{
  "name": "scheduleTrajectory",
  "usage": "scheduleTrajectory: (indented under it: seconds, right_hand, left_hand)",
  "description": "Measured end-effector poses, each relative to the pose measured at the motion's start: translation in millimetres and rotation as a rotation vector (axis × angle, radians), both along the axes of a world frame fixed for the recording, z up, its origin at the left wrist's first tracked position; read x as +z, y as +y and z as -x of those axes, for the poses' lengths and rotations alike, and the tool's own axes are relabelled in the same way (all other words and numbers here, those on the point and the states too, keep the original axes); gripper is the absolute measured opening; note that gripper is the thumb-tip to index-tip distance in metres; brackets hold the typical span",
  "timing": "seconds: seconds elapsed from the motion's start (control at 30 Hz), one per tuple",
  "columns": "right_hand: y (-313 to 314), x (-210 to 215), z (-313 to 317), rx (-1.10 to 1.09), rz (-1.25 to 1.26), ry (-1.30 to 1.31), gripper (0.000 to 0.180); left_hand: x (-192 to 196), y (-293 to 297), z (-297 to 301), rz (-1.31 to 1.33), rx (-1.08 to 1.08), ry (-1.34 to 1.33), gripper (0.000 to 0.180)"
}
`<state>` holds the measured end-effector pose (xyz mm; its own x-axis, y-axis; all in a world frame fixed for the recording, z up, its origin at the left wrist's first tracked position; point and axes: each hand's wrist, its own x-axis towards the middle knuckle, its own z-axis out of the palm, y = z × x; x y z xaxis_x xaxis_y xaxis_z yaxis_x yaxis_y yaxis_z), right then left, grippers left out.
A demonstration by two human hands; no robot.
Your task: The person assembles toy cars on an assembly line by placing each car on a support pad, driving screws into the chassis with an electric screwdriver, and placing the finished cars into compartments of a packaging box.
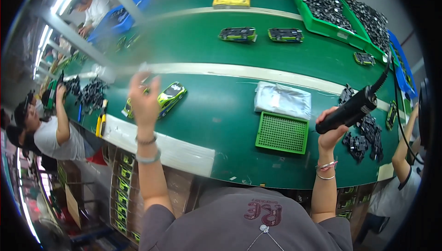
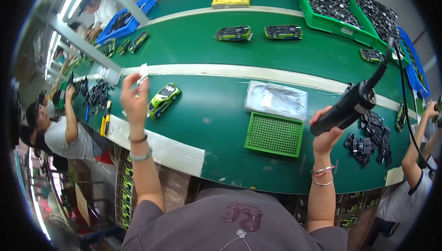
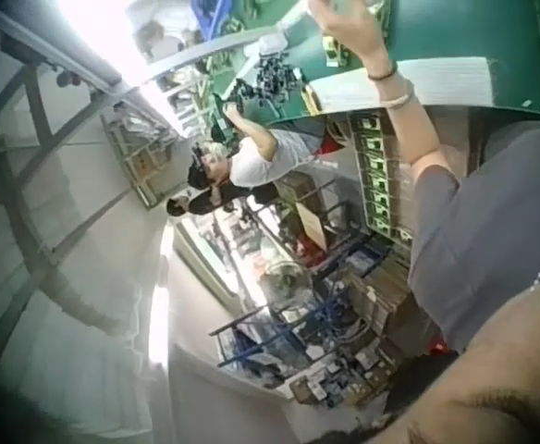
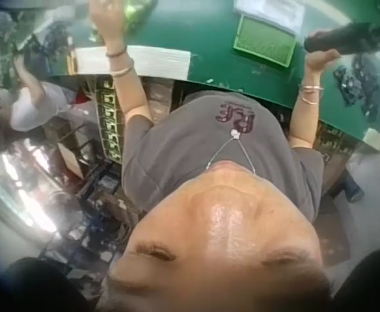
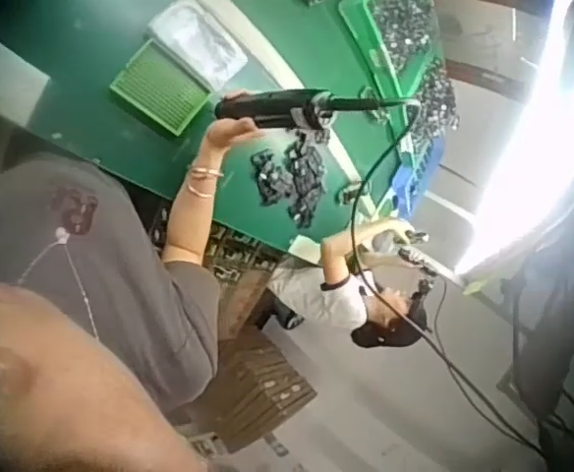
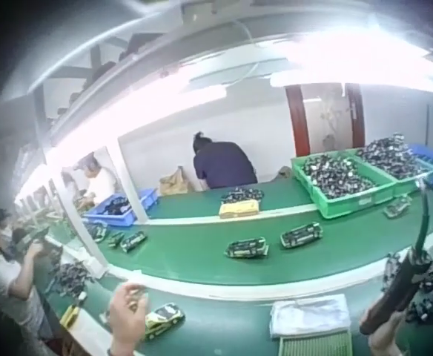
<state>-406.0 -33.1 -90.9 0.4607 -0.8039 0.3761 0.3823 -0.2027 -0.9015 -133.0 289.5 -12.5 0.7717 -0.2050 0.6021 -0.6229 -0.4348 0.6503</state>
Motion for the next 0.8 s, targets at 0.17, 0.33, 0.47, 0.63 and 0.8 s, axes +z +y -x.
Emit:
scheduleTrajectory:
  seconds: [0.17,0.33,0.47,0.63,0.8]
  right_hand:
    - [2.1,6.2,1.5,-0.001,0.038,-0.045,0.082]
    - [4.6,7.0,-1.2,-0.015,0.025,-0.076,0.083]
    - [3.7,6.1,1.0,0.005,-0.034,-0.063,0.079]
    - [2.7,6.9,-0.2,0.010,0.004,-0.053,0.081]
    - [0.6,9.0,1.7,0.008,0.044,-0.030,0.084]
  left_hand:
    - [-13.9,-159.3,-76.5,-0.487,-0.526,-0.374,0.030]
    - [-67.3,-238.1,-144.0,-0.697,-0.552,-0.295,0.044]
    - [-69.4,-258.3,-138.0,-0.794,-0.581,-0.088,0.048]
    - [-60.9,-242.3,-112.2,-0.560,-0.568,-0.274,0.045]
    - [-18.9,-223.0,-14.1,-0.324,-0.855,-0.147,0.041]
